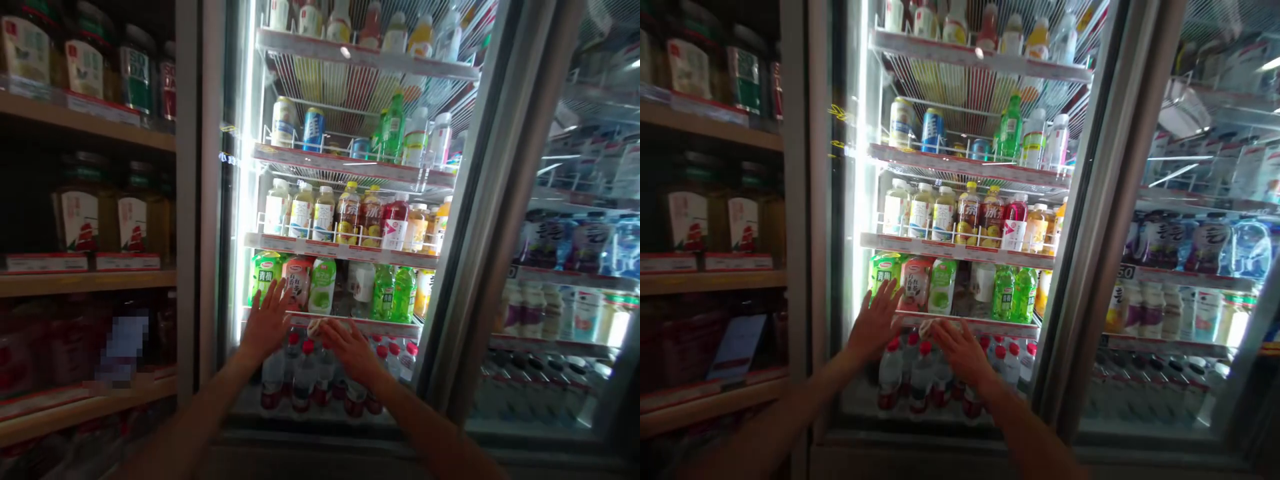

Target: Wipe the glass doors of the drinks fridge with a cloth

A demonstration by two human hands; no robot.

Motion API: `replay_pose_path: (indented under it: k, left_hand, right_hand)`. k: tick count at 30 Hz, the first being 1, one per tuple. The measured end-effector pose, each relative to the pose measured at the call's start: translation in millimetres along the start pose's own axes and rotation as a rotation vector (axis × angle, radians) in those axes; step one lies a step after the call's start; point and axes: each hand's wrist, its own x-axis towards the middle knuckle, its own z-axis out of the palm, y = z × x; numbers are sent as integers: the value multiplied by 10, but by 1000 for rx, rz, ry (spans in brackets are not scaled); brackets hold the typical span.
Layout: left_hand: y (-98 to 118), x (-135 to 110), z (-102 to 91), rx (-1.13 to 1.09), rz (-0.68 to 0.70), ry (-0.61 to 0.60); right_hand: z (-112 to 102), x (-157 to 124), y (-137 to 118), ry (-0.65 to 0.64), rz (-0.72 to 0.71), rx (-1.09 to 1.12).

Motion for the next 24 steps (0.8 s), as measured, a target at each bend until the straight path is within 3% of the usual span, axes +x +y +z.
replay_pose_path:
  k: [6, 8, 13, 15, 17, 21, 24]
  left_hand:
    - [-121, -107, 0, 28, -38, -10]
    - [-125, -162, 16, 17, -48, -29]
    - [-184, -360, 30, 9, -57, -64]
    - [-266, -405, 16, 26, -50, -63]
    - [-373, -413, -11, 53, -54, -52]
    - [-555, -397, -83, 95, -72, -55]
    - [-625, -450, -118, 109, -79, -86]
  right_hand:
    - [-72, 683, 421, 134, 365, -33]
    - [-37, 734, 331, 118, 347, -14]
    - [153, 252, -288, 12, 56, 64]
    - [189, 219, -351, 30, 5, 71]
    - [181, 416, -252, 54, 70, 74]
    - [134, 1034, -29, 110, 354, 80]
    - [173, 1059, -230, 101, 265, 89]
